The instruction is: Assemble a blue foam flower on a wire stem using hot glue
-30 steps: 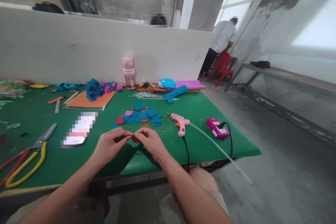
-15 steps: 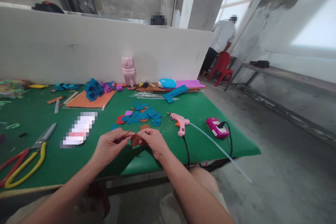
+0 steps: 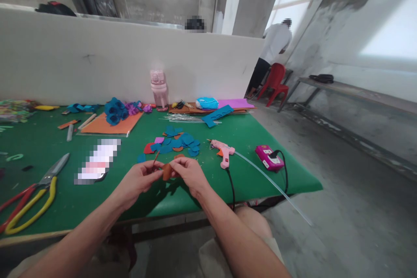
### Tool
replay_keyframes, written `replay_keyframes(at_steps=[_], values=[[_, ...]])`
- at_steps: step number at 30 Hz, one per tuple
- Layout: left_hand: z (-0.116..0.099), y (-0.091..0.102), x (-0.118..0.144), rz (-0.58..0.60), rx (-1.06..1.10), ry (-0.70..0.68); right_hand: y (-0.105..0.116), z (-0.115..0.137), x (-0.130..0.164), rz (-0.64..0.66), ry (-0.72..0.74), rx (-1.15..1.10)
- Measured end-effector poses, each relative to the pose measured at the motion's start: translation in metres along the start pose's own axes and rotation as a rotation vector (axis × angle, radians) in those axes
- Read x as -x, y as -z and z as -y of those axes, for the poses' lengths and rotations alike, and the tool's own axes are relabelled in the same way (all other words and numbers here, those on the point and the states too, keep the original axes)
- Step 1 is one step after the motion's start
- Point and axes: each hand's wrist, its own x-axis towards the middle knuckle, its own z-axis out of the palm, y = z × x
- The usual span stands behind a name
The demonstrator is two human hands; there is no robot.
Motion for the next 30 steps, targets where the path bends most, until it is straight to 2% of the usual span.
replay_keyframes(at_steps=[4, 8, 11, 16, 21, 24, 27, 30], values=[[0.0029, -0.0009, -0.0009, -0.051, -0.027, -0.033, -0.0037, 0.001, 0.0034, 0.088, -0.007, -0.015], [0.0072, 0.0012, -0.0047, -0.145, -0.208, -0.135, -0.007, 0.0005, 0.0062, 0.182, -0.063, -0.071], [0.0086, 0.0037, -0.006, -0.133, -0.272, -0.151, -0.0068, -0.0012, 0.005, 0.181, -0.078, -0.045], [0.0083, 0.0057, -0.0056, -0.128, -0.208, -0.136, -0.0042, -0.0009, 0.0025, 0.106, -0.058, -0.034], [0.007, 0.0023, -0.0051, -0.144, -0.042, -0.097, -0.0056, 0.0007, 0.0047, 0.189, -0.085, -0.131], [0.007, 0.0003, -0.0047, -0.174, -0.001, -0.075, -0.0067, 0.0011, 0.0043, 0.138, -0.019, -0.051], [0.0075, -0.0001, -0.0045, -0.15, -0.006, -0.07, -0.0053, 0.002, 0.0037, 0.08, 0.106, 0.147], [0.0076, 0.0006, -0.0045, -0.111, -0.024, -0.1, -0.0023, 0.0027, 0.005, 0.099, 0.177, 0.305]])
